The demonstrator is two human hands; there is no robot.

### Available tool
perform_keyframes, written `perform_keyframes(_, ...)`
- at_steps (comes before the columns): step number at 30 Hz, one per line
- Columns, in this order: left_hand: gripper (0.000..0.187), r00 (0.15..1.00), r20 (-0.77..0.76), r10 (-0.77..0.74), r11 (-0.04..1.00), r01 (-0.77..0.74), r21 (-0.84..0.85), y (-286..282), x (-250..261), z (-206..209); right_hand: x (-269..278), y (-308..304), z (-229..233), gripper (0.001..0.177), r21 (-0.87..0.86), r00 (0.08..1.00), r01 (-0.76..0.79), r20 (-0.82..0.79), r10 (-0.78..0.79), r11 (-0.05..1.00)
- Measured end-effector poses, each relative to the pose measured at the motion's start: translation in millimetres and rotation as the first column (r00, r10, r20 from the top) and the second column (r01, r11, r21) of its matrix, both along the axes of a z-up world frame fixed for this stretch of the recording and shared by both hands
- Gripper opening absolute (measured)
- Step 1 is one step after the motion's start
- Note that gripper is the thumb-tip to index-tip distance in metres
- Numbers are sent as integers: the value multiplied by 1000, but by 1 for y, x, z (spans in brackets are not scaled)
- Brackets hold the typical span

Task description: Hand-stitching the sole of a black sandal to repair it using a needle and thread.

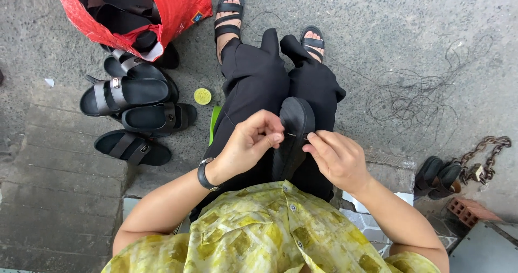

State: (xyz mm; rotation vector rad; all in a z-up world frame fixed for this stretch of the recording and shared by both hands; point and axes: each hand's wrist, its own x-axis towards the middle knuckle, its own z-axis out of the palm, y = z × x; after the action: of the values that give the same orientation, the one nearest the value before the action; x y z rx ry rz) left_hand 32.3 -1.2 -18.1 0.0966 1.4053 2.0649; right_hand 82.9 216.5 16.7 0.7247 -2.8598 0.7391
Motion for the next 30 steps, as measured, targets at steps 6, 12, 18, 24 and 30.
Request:
perform_keyframes(6, 24, 989, -145, -33, 987, 9, -161, 4, 4, 0, -1, -5, -1, 29, -81, 998, 39, -52, -44, 996)
perform_keyframes(12, 29, 961, -223, -162, 968, 110, -227, -2, -2, 14, -5, -6, 8, 27, -170, 997, 43, -59, -53, 984)
perform_keyframes(18, 28, 965, -186, -184, 977, 159, -140, -7, -8, 12, -11, -1, 17, 25, -167, 1000, 11, -20, -14, 986)
perform_keyframes(24, 22, 963, -240, -119, 970, 62, -234, 9, -1, 15, -4, 17, 41, 36, 234, 997, -67, 39, 59, 970)
perform_keyframes(30, 31, 536, -768, -349, 841, -183, -510, 22, 7, 17, 1, 48, 65, 66, 639, 999, 29, -33, -11, 768)
